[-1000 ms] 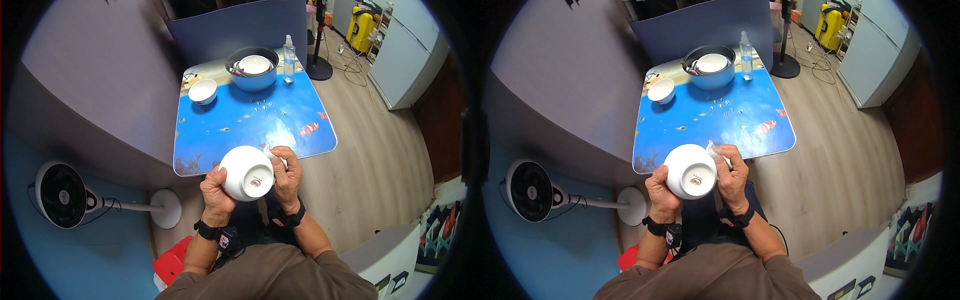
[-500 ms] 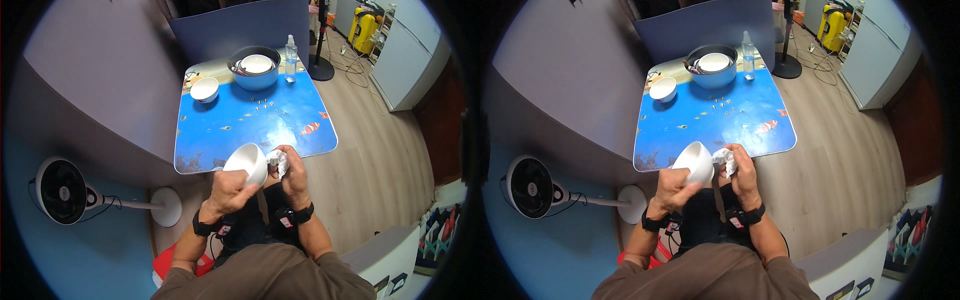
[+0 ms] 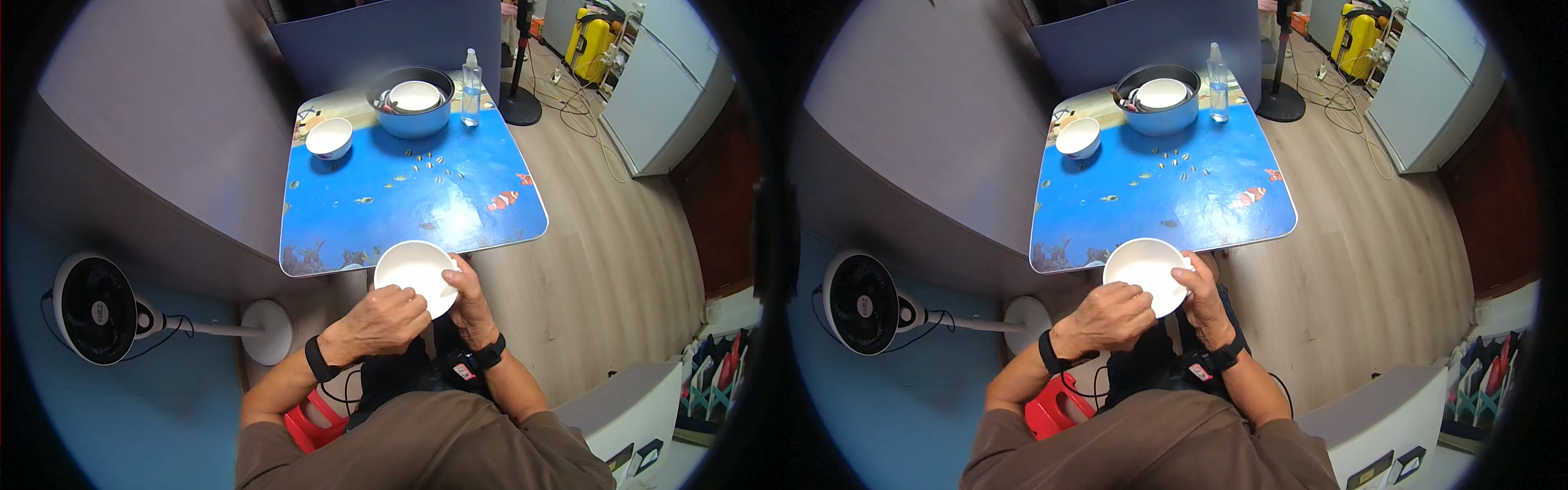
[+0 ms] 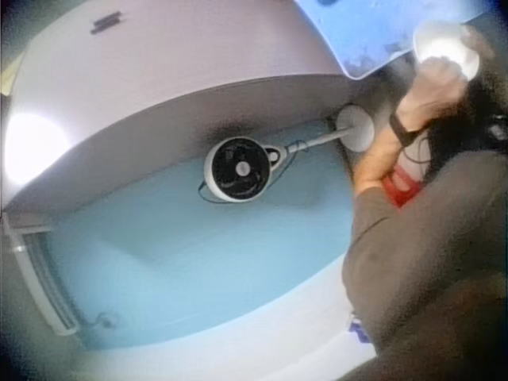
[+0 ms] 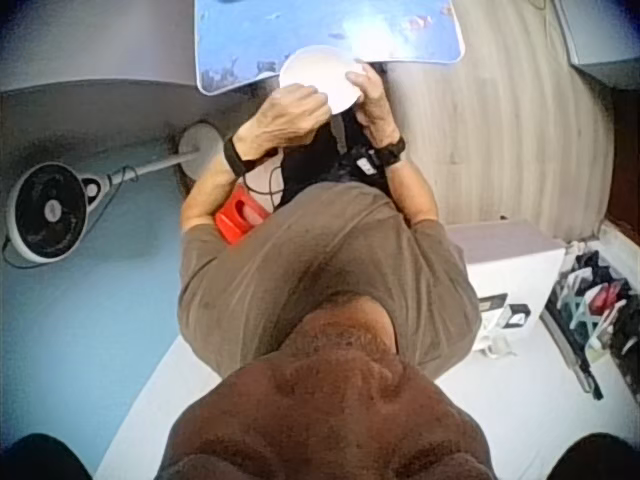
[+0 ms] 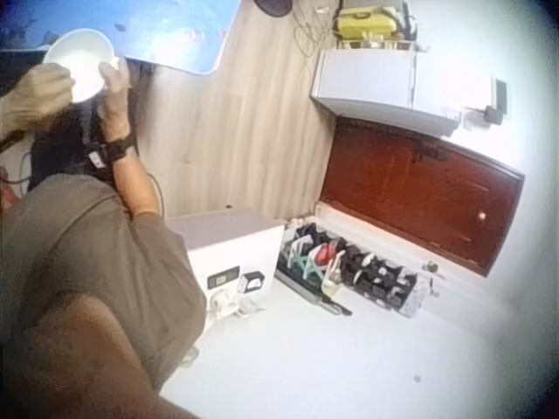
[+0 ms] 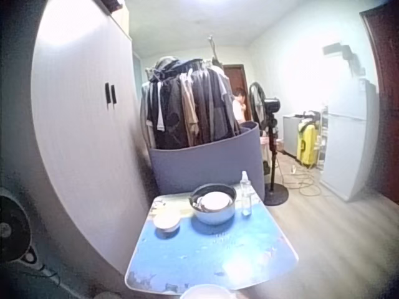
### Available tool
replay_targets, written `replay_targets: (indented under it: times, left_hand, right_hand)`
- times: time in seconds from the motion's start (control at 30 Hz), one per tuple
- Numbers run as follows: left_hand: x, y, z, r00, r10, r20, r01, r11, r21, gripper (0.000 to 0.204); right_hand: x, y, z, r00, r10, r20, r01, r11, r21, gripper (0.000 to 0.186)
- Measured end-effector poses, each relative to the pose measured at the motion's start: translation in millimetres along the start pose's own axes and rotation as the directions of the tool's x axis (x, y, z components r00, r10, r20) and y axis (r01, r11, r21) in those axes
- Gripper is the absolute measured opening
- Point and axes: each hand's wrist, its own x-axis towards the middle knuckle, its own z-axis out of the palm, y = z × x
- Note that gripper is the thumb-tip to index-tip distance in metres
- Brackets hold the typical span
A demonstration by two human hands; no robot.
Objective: The person wipes the inside and outside of a white bowl with a cloth while sitting at a table.
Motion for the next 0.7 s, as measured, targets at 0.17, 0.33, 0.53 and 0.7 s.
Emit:
replay_targets:
  times: [0.17, 0.33, 0.53, 0.7]
  left_hand:
    - [-8.1, -2.3, -2.1, 0.707, -0.539, -0.457, 0.437, 0.842, -0.316, 0.071]
    - [-23.0, 3.6, 32.4, 0.519, -0.785, 0.338, -0.312, -0.542, -0.781, 0.103]
    - [-34.0, 11.5, 51.3, 0.518, -0.773, 0.367, -0.481, -0.618, -0.622, 0.081]
    - [-36.5, 11.2, 46.6, 0.448, -0.816, 0.365, -0.514, -0.569, -0.642, 0.072]
  right_hand:
    - [1.6, -3.5, 6.3, 0.975, -0.154, -0.159, 0.164, 0.985, 0.056, 0.049]
    - [0.1, -6.1, 18.8, 0.98, -0.179, -0.086, 0.175, 0.983, -0.054, 0.047]
    - [2.2, 7.0, 18.7, 0.99, -0.142, 0.019, 0.142, 0.958, -0.249, 0.046]
    - [3.1, 10.5, 24.9, 0.991, -0.129, 0.041, 0.134, 0.909, -0.394, 0.05]
